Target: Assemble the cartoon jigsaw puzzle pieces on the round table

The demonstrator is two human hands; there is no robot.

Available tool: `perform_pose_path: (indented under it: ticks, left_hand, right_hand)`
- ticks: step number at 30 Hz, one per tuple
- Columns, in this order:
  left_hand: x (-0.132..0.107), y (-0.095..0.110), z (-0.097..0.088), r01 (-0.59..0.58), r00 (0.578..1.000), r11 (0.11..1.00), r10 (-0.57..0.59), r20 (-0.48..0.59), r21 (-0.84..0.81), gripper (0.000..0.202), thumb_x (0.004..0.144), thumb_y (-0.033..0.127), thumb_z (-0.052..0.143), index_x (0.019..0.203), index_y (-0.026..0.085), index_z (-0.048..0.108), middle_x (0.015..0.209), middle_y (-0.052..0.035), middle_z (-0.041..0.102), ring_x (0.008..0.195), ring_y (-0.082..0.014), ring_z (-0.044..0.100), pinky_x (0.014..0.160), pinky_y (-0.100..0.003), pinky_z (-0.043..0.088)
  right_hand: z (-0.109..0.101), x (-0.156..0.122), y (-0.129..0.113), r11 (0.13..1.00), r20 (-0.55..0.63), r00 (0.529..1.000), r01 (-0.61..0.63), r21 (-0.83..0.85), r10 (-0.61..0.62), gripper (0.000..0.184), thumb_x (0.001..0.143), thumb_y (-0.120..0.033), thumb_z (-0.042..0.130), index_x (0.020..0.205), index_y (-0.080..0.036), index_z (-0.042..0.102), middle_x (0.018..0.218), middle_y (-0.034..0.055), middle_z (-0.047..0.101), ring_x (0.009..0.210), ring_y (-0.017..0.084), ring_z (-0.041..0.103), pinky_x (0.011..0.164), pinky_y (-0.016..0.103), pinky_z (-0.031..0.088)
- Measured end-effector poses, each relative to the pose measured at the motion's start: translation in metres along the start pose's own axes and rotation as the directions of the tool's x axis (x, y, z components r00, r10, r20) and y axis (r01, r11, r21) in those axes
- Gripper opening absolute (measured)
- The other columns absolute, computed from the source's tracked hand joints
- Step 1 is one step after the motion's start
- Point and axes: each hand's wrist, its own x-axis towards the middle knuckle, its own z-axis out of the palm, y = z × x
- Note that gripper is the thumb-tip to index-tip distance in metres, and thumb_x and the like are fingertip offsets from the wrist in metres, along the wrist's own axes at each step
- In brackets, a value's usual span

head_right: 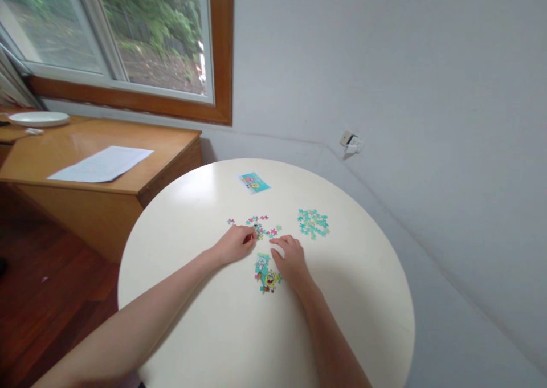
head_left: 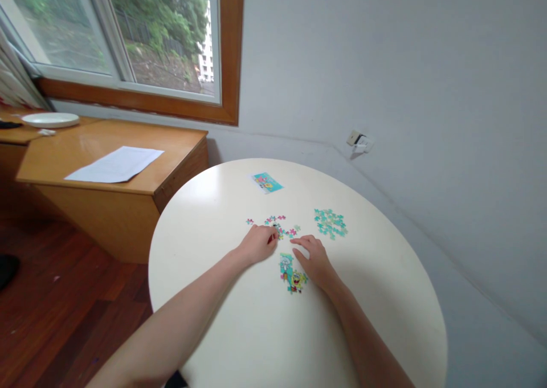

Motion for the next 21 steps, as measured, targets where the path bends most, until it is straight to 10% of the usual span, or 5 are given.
perform_pose_path:
  ticks: [21]
  left_hand:
    - [-0.004,0.017,0.014,-0.232,0.969,0.973,0.230,0.091,0.006,0.020,0.079,0.015,0.043,0.083,0.019,0.062,0.075,-0.0031,0.065,0.070,-0.0154,0.058,0.063,-0.024,0.039]
  right_hand:
    - [-0.005,0.000,-0.003,0.997,0.028,0.998,0.054,0.060,-0.056,0.021,0.080,-0.021,0.049,0.095,-0.020,0.064,0.089,0.0069,0.061,0.085,0.021,0.055,0.079,0.035,0.043]
